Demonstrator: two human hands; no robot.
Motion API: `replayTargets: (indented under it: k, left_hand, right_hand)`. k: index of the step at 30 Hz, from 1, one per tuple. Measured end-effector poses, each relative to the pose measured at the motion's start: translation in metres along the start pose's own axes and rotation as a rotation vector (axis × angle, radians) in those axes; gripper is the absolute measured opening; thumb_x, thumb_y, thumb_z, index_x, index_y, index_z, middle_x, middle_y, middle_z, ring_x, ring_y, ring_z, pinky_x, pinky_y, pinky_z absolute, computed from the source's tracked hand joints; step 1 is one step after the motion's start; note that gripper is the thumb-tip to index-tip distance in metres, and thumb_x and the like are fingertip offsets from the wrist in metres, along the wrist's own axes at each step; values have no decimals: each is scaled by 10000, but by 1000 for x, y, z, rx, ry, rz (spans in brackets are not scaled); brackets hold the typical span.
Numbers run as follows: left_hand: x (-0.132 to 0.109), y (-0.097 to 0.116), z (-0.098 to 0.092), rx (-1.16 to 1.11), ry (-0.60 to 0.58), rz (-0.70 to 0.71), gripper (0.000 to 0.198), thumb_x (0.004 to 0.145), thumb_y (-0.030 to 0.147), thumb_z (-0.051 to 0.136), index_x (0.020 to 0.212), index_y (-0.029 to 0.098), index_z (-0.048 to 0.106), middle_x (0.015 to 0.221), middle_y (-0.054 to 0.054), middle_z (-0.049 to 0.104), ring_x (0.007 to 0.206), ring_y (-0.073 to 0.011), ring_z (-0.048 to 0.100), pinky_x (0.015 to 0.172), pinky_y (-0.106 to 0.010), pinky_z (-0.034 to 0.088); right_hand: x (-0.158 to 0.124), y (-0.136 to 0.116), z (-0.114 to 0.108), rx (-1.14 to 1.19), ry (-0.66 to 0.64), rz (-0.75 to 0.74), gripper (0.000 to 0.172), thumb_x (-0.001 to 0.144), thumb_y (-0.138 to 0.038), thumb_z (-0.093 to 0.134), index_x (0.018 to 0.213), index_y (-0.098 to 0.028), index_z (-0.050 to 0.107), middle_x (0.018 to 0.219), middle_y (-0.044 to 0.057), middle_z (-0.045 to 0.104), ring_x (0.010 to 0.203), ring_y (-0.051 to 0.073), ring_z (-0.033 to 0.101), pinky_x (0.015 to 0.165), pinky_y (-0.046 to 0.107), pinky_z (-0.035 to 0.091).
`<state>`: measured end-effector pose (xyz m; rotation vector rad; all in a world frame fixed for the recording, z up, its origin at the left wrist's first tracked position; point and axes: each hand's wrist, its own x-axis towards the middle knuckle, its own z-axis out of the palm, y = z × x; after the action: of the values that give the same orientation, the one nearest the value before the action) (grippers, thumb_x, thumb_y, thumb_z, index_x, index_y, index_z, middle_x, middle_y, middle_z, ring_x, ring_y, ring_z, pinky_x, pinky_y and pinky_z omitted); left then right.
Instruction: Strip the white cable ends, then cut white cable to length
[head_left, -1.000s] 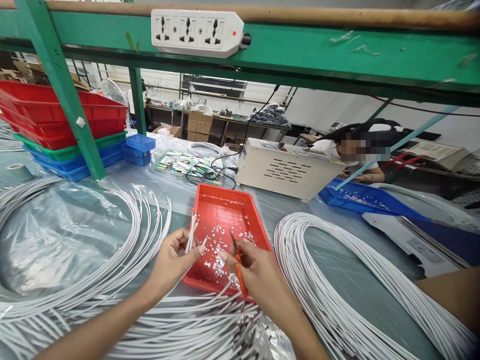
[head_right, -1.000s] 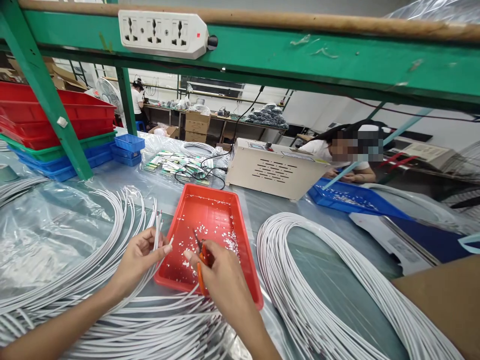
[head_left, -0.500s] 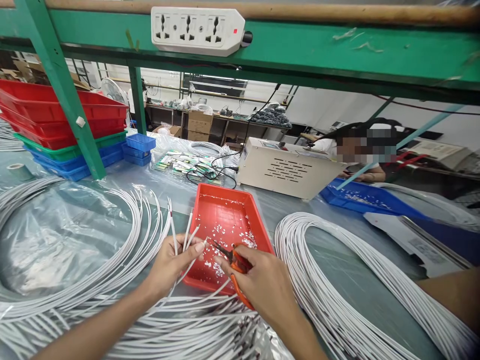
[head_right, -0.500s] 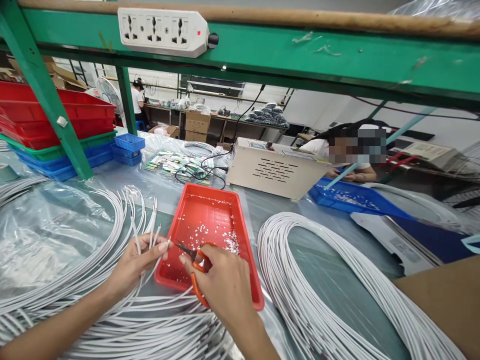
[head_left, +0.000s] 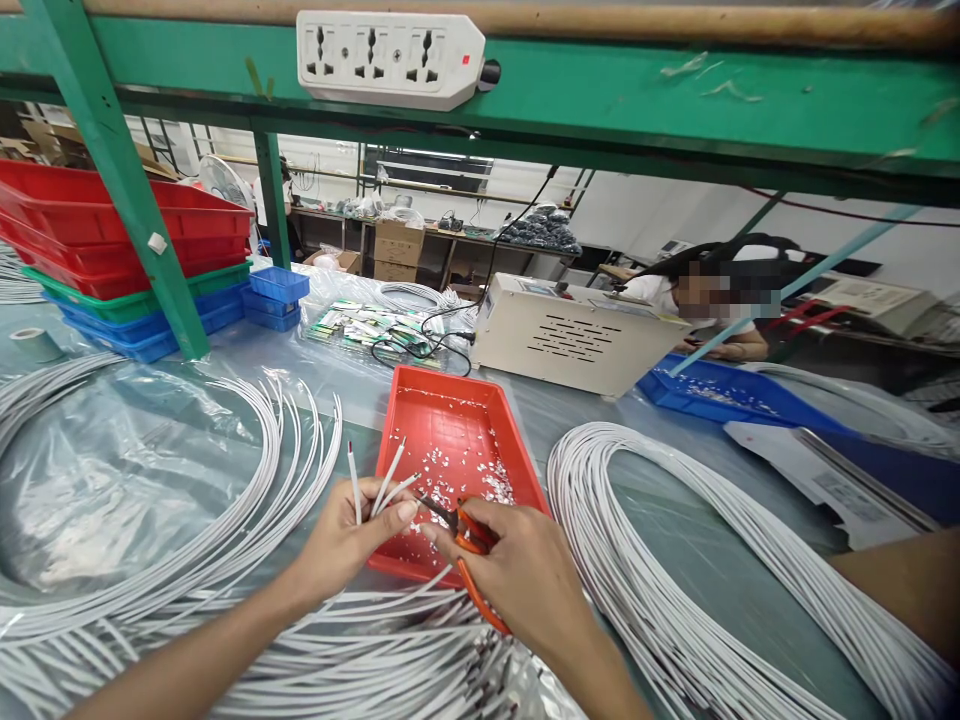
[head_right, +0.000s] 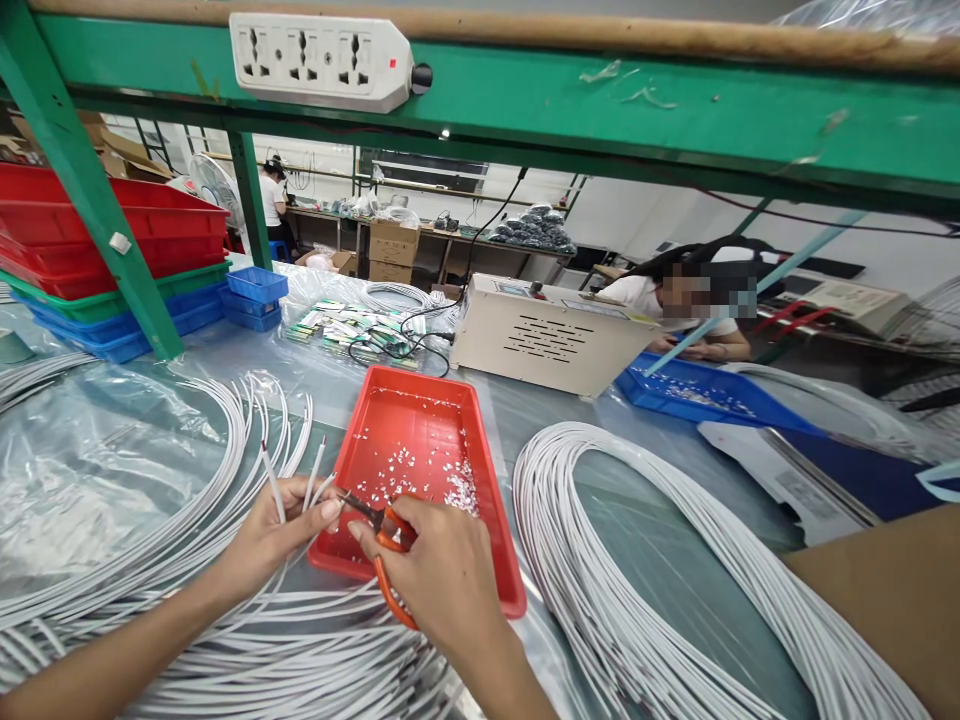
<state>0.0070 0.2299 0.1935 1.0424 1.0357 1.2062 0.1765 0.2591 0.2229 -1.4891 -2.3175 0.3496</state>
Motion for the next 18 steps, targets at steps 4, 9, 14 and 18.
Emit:
replayTargets:
  k: [4, 9, 14, 18]
  left_hand:
    - [0, 1, -2, 41, -23, -7, 278, 724, 408, 621, 704, 131, 611, 607, 31, 464, 568, -81, 377, 549, -204, 296]
    - [0, 6, -2, 89, -65, 18, 291, 740, 402, 607, 646, 127, 586, 588, 35, 437, 561, -80, 357, 550, -209, 283]
    - [1, 12, -2, 98, -116, 70, 246, 748, 357, 608, 633, 140, 618, 608, 12, 521, 583, -97, 418, 582, -223, 317]
    - [2, 15, -2, 78, -132, 59, 217, 748, 323, 610, 633, 140, 623, 612, 18, 524, 587, -91, 425, 587, -220, 319]
  right_hand:
    - [-1, 1, 1, 3, -1, -9, 497, 729, -531, 536, 472, -177, 300, 435, -61, 271, 450, 83, 176, 439, 224, 160]
    - [-1, 2, -2, 13, -28, -3, 485, 738, -542, 521, 478, -174, 341, 428, -68, 274, 438, 77, 204, 441, 219, 163]
    - [-2, 1, -6, 9, -58, -21, 478, 749, -536, 509, 478, -174, 354, 428, -64, 315, 433, 76, 221, 445, 224, 169]
    - [-2, 0, -6, 2, -71, -21, 489, 764, -549, 482, 478, -173, 359, 427, -64, 303, 436, 76, 220, 454, 226, 172]
